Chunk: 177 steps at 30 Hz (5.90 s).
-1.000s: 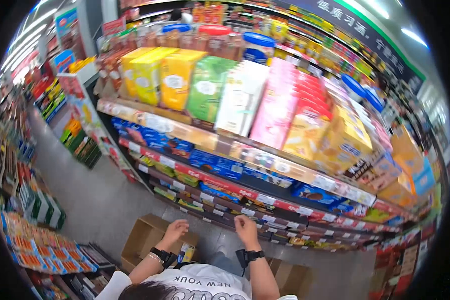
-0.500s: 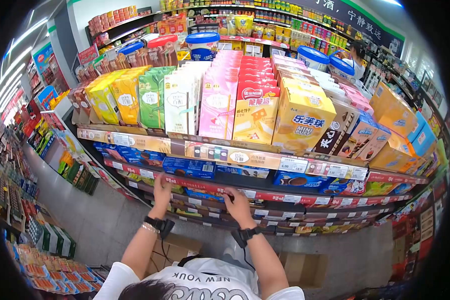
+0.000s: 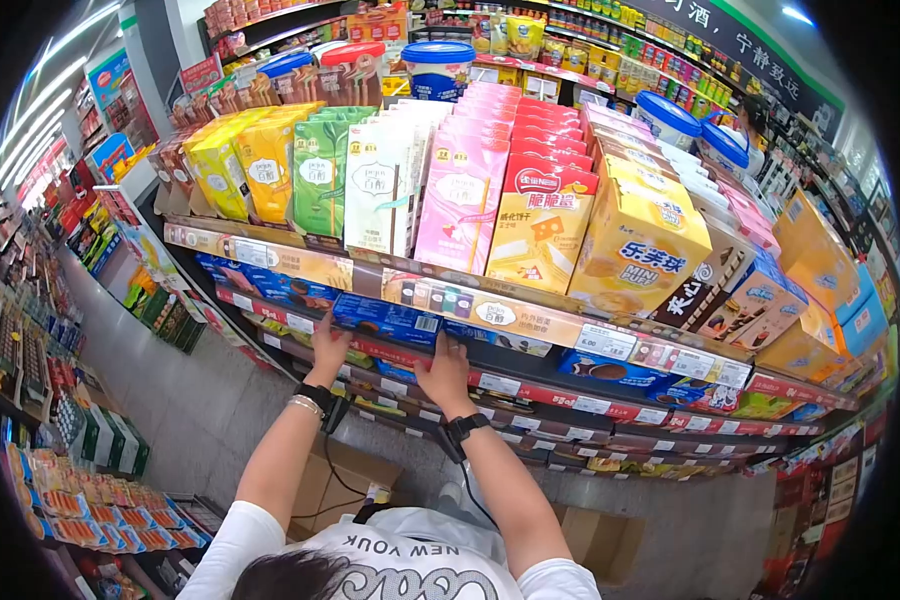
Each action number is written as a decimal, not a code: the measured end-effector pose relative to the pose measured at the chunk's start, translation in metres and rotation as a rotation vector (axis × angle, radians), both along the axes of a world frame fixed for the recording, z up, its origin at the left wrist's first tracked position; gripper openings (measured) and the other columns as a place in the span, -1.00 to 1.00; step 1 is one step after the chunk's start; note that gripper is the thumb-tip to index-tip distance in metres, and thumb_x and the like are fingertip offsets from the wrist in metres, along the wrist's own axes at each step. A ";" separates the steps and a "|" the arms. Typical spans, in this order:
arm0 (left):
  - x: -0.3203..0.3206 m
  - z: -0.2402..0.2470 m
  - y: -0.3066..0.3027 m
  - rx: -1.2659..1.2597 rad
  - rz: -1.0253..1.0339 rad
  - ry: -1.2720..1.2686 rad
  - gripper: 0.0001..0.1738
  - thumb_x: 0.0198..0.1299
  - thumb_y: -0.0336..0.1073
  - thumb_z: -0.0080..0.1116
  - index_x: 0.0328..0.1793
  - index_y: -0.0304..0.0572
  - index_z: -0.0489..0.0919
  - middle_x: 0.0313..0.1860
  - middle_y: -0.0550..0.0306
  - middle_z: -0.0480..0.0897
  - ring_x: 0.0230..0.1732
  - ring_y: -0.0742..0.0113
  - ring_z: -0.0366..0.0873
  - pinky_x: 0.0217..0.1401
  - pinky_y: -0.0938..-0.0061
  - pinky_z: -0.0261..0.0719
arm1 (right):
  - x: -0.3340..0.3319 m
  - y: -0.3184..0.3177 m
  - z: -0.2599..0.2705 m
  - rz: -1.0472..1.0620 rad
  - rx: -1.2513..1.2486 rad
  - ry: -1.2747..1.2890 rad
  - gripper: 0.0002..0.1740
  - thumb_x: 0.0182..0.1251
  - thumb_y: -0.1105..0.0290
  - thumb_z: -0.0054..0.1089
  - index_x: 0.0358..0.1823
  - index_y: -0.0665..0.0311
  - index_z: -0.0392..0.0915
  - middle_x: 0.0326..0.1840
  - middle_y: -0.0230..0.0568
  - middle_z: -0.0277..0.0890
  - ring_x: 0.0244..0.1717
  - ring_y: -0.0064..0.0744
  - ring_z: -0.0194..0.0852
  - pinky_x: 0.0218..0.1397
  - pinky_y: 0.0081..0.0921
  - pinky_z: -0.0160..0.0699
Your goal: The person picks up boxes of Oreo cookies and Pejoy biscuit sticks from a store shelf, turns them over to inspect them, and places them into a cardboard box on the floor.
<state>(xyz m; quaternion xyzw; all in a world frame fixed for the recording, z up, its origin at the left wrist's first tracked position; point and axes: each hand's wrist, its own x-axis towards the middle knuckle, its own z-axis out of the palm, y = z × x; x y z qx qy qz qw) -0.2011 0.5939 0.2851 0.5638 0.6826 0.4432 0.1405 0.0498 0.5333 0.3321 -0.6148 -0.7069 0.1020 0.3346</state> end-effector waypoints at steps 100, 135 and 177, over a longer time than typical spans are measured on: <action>-0.046 0.106 -0.259 -0.545 -0.303 -1.108 -0.54 0.38 0.02 -0.05 0.18 -0.16 0.43 -0.20 0.05 0.64 -0.42 0.33 0.65 -0.33 0.47 0.70 | 0.019 -0.153 0.063 0.583 -0.369 0.678 -0.30 0.03 0.25 0.50 0.20 0.30 0.41 -0.11 -0.33 0.58 -0.17 -0.61 0.53 -0.23 -0.67 0.45; -0.144 0.014 -0.402 -0.217 0.156 -1.451 -0.48 0.28 -0.38 0.12 0.37 -0.13 0.32 0.14 0.10 0.44 0.16 0.26 0.46 0.16 0.29 0.53 | -0.151 -0.150 -0.019 0.784 -0.988 0.654 -0.40 0.35 0.22 0.20 0.37 0.24 0.27 0.15 -0.19 0.41 0.01 -0.47 0.50 -0.15 -0.54 0.66; -0.105 -0.741 -0.479 -0.979 0.843 -1.034 -0.52 0.05 -0.51 0.07 0.18 -0.30 0.42 -0.03 -0.33 0.60 0.05 -0.16 0.57 0.13 0.22 0.49 | -0.308 -0.227 -0.748 0.986 -0.932 -1.107 -0.24 0.18 -0.01 0.21 0.35 0.18 0.25 0.32 0.44 0.07 0.21 0.35 0.23 0.23 0.06 0.35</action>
